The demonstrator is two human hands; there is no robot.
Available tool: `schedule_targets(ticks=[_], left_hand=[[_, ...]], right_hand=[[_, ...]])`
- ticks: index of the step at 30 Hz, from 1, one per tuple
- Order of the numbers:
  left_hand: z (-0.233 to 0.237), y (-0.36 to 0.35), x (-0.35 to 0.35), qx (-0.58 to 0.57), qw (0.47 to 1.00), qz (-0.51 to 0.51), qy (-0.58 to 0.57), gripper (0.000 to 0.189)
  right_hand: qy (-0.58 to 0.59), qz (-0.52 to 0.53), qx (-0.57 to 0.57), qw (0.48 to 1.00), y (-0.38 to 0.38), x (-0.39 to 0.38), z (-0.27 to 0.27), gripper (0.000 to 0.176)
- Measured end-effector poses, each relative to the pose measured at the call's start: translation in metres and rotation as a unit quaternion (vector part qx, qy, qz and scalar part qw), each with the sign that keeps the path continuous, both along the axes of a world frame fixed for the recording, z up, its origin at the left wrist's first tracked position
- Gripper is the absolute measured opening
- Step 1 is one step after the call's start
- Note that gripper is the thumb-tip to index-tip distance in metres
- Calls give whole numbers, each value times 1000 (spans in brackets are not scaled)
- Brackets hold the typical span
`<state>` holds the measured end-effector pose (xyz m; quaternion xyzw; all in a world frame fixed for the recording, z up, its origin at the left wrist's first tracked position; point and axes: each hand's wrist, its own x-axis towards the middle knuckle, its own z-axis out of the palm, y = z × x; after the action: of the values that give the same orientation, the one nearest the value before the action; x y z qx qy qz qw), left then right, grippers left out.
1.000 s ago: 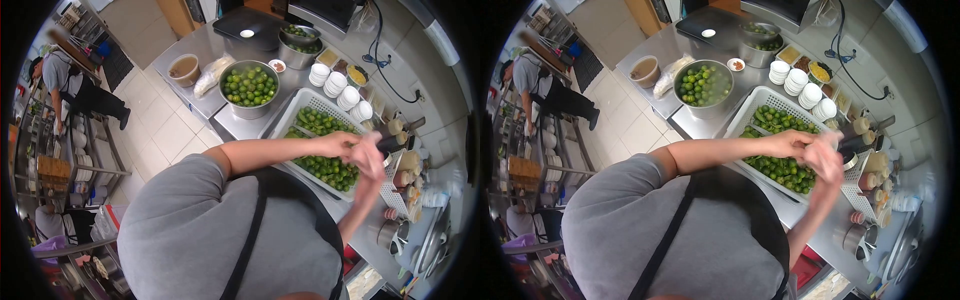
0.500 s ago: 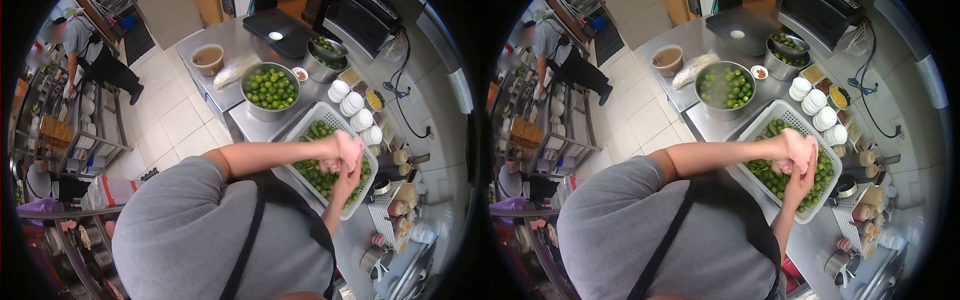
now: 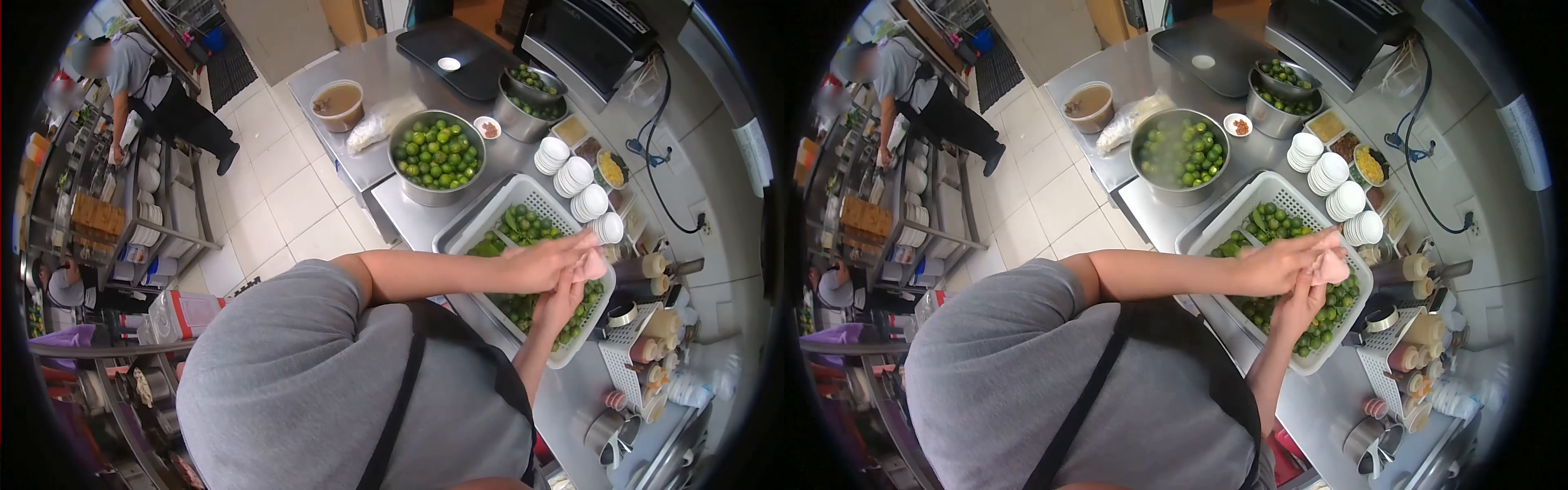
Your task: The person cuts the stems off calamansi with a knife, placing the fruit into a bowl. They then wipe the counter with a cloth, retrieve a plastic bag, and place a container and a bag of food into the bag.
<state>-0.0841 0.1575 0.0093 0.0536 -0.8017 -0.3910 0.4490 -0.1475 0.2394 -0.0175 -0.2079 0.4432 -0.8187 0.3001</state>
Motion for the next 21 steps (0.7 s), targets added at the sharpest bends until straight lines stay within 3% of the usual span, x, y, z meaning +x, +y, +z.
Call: schedule_targets(ticks=[2, 6, 9, 12, 15, 19, 21], left_hand=[[1, -14, 3, 105, 993, -60, -11, 44], [24, -21, 22, 158, 983, -76, -50, 39], [26, -34, 39, 95, 994, -47, -17, 39], [31, -59, 81, 225, 972, -45, -52, 22], [-5, -93, 122, 264, 961, -3, -81, 15], [-8, -116, 178, 257, 953, 62, -150, 14], [-4, -126, 198, 252, 947, 96, -172, 15]], right_hand=[[12, 29, 15, 999, -2, -14, -2, 29], [92, 56, 47, 993, 8, -28, -1, 19], [128, 0, 61, 990, 12, -41, 0, 20], [112, -54, 69, 990, 15, -50, 9, 13], [204, -88, 106, 969, 18, -58, 2, 8], [173, -148, 95, 969, 7, -64, -35, 15], [57, -159, 125, 978, 7, -94, -75, 24]])
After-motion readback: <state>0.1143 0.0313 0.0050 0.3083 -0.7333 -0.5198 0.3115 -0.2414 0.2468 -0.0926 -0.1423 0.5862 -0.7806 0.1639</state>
